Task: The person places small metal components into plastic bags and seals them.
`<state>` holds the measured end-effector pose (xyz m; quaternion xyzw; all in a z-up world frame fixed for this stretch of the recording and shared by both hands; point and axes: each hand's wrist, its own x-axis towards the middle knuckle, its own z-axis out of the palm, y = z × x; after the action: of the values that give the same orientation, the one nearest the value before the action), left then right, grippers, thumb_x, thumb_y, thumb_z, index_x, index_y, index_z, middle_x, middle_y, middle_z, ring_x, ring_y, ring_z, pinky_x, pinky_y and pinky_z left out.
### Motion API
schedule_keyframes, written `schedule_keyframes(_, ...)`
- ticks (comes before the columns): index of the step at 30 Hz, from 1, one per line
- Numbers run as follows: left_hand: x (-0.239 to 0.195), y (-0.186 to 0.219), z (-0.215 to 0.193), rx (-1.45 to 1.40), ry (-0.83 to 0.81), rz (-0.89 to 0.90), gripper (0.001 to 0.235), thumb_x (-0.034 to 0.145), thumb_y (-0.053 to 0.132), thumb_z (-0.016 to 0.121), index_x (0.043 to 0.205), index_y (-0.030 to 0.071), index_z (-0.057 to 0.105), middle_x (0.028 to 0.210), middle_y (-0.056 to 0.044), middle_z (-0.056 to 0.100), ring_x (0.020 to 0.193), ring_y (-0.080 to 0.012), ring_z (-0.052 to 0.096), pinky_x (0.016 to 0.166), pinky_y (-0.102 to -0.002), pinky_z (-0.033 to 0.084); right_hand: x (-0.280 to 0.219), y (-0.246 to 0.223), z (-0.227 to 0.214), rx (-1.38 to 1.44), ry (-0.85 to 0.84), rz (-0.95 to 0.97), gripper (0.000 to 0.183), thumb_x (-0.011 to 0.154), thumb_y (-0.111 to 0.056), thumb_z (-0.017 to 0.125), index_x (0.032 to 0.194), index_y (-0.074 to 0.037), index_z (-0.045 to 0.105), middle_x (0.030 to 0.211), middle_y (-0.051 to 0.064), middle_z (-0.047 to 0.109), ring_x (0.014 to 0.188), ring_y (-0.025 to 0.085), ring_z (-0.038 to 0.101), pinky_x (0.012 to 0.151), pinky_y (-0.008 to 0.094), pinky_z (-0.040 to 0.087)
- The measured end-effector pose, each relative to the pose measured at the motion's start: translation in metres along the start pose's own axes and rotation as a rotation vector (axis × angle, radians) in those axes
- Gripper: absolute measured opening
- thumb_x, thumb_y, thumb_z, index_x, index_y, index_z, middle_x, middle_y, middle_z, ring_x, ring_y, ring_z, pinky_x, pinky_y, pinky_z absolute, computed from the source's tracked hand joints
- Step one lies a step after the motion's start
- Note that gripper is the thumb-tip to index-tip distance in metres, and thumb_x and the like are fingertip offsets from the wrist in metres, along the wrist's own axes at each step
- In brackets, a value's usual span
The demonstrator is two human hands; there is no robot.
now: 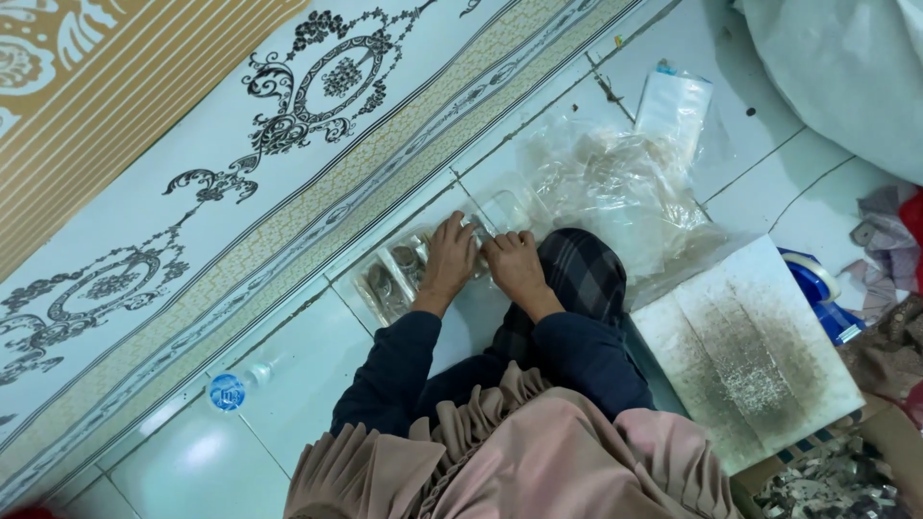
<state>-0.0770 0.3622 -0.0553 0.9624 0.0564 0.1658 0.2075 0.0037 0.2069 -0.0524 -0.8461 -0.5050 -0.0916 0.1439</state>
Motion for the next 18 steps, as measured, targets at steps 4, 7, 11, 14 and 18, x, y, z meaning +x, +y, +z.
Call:
schedule_keyframes(4,-0.003,0.007,0.003,0.135,0.024,-0.038,0.017,0.094,0.006,0.065,0.11,0.0,0.071,0.132,-0.019,0.058,0.12,-0.0377,0.058,0.092,-0.049,0.052,0.003,-0.007,-0.026,0.067,-0.083,-0.037,0.012,0.098,-0.018,0.066,0.089,-0.012,0.072,0.083,0.005,0.065,0.086,0.024,0.065,0.085,0.041,0.048)
schedule_keyframes(7,0.002,0.008,0.005,0.254,-0.045,-0.047,0.015,0.092,0.011,0.068,0.104,0.005,0.075,0.123,-0.013,0.063,0.117,-0.0318,0.056,0.093,-0.047,0.047,0.001,-0.009,-0.036,0.069,-0.073,-0.02,0.012,0.097,-0.018,0.068,0.088,-0.013,0.074,0.082,0.005,0.065,0.086,0.023,0.065,0.084,0.04,0.049)
schedule_keyframes(11,0.0,-0.015,0.047,0.424,-0.248,-0.093,0.019,0.08,0.028,0.078,0.09,0.013,0.074,0.103,-0.009,0.067,0.105,-0.0283,0.057,0.092,-0.049,0.037,-0.005,-0.011,-0.048,0.091,-0.036,-0.033,0.011,0.096,-0.019,0.069,0.089,-0.012,0.075,0.085,0.006,0.067,0.088,0.023,0.065,0.086,0.041,0.05)
schedule_keyframes(14,0.012,-0.006,0.042,0.453,-0.302,-0.112,0.024,0.081,0.031,0.079,0.097,0.013,0.075,0.099,-0.009,0.068,0.105,-0.0292,0.058,0.095,-0.05,0.033,-0.014,-0.006,-0.054,0.157,0.025,0.0,0.014,0.099,-0.017,0.067,0.09,-0.01,0.074,0.09,0.008,0.068,0.091,0.026,0.065,0.086,0.041,0.051)
schedule_keyframes(18,0.033,0.034,0.014,0.332,-0.175,-0.101,0.018,0.097,0.015,0.065,0.111,0.011,0.074,0.098,-0.009,0.067,0.1,-0.0292,0.06,0.097,-0.05,0.031,-0.031,0.009,-0.083,0.344,0.183,0.151,0.018,0.104,-0.015,0.06,0.093,-0.007,0.073,0.099,0.012,0.068,0.095,0.032,0.064,0.083,0.041,0.053)
